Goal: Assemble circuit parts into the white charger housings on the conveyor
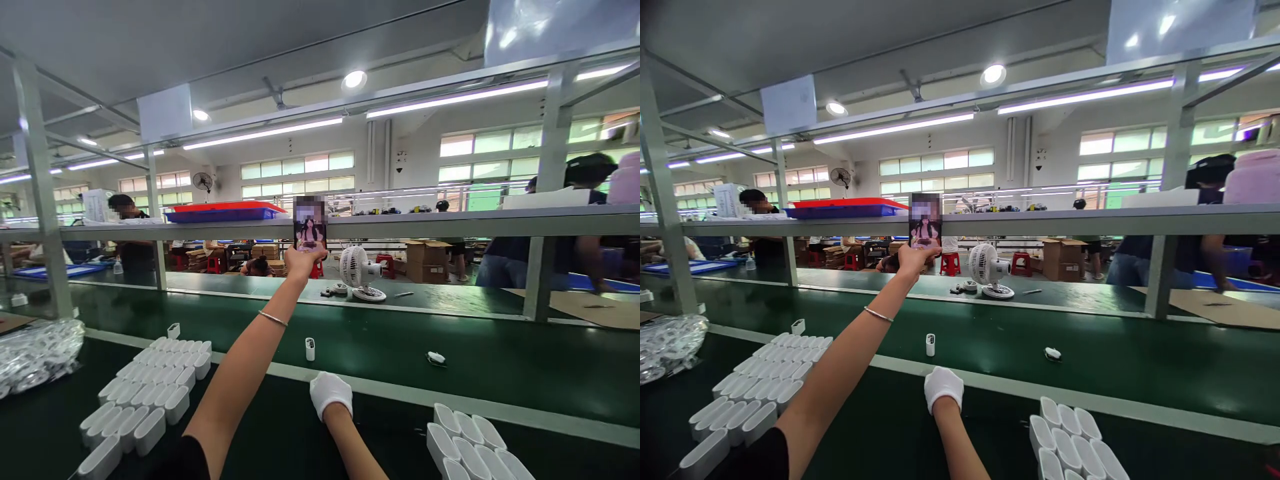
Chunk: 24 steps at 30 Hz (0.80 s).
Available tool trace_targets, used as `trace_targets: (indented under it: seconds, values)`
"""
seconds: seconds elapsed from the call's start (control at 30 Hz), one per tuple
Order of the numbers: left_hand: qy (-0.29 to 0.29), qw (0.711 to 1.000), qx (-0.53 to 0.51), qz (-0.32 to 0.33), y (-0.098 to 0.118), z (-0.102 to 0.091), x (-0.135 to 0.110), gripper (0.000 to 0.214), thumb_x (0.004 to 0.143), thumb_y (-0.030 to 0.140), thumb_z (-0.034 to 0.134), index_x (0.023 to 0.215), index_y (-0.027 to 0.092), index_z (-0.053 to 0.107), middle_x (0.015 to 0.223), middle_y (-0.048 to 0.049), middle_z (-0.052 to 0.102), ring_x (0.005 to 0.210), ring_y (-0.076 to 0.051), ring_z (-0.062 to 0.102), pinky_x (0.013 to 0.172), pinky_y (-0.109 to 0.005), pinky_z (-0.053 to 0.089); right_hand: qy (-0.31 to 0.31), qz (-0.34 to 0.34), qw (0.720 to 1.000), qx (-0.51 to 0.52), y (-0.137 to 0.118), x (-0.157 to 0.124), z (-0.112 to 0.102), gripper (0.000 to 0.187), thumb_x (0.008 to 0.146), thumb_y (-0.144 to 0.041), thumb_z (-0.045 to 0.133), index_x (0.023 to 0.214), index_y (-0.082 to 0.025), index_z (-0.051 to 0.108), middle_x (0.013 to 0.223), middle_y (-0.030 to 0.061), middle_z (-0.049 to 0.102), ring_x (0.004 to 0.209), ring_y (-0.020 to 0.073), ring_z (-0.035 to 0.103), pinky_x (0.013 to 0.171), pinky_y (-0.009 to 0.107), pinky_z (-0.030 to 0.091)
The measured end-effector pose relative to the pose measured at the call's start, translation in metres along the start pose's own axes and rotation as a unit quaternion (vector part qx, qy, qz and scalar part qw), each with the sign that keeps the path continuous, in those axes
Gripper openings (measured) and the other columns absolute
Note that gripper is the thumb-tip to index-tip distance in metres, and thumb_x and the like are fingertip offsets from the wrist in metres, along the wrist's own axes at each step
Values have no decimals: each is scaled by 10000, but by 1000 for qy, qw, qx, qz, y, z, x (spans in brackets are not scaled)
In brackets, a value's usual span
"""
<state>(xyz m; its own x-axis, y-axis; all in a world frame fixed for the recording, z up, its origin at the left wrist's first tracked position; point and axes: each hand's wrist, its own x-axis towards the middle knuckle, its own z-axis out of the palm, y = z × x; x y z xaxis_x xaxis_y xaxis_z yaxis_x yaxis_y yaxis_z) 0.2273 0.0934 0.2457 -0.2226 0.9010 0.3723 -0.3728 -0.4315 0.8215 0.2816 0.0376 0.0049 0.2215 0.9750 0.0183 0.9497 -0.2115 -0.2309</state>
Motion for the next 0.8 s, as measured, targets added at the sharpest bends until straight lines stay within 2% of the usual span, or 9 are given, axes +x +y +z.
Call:
trace_targets:
  seconds: [0.07,0.13,0.33,0.6,0.67,0.73,0.8]
  values:
    - [-34,998,-33,-36,0,3,-3,364,419,-12,831,699,111,633,741,-63,679,834,-258,666,755,-370,540,-2,-1,1000,3,0,0,0,314,824,-175,424,911,-165,725,913,160,716,930,264,663,724,318,481]
    - [-66,993,-70,-65,4,5,-8,293,456,-26,813,644,107,633,647,-34,667,718,-198,676,705,-307,556,-4,-1,1000,6,0,-1,-1,319,825,-175,420,921,-168,725,923,154,716,944,268,658,731,325,481]
    - [-155,968,-153,-123,22,5,-20,183,586,-69,722,652,85,649,656,-49,690,676,-147,683,712,-233,573,-11,0,1000,6,-1,-1,-1,334,833,-177,404,932,-166,723,940,159,712,962,265,651,741,332,479]
    - [-136,958,-199,-156,25,4,-18,206,737,-81,576,816,105,621,637,-18,654,623,-106,656,652,-187,581,-12,3,1000,11,-1,-1,-2,327,826,-176,413,944,-158,717,934,166,711,957,258,653,737,330,482]
    - [-131,956,-207,-162,25,2,-17,134,783,-8,587,839,110,618,690,-32,661,627,-111,653,627,-193,582,-12,4,1000,11,-1,-2,-2,326,829,-179,413,942,-157,717,937,166,710,962,260,651,740,331,482]
    - [-134,953,-214,-168,27,1,-17,38,826,133,610,859,121,624,747,-47,666,642,-128,656,596,-205,585,-11,4,1000,12,-1,-2,-2,325,832,-182,413,942,-156,717,945,166,709,970,264,648,744,332,481]
    - [-143,949,-220,-172,31,0,-18,161,840,282,612,895,132,633,789,-57,666,659,-145,659,573,-220,588,-10,4,1000,14,-1,-2,-2,324,835,-185,413,945,-158,717,953,164,708,976,267,646,749,334,480]
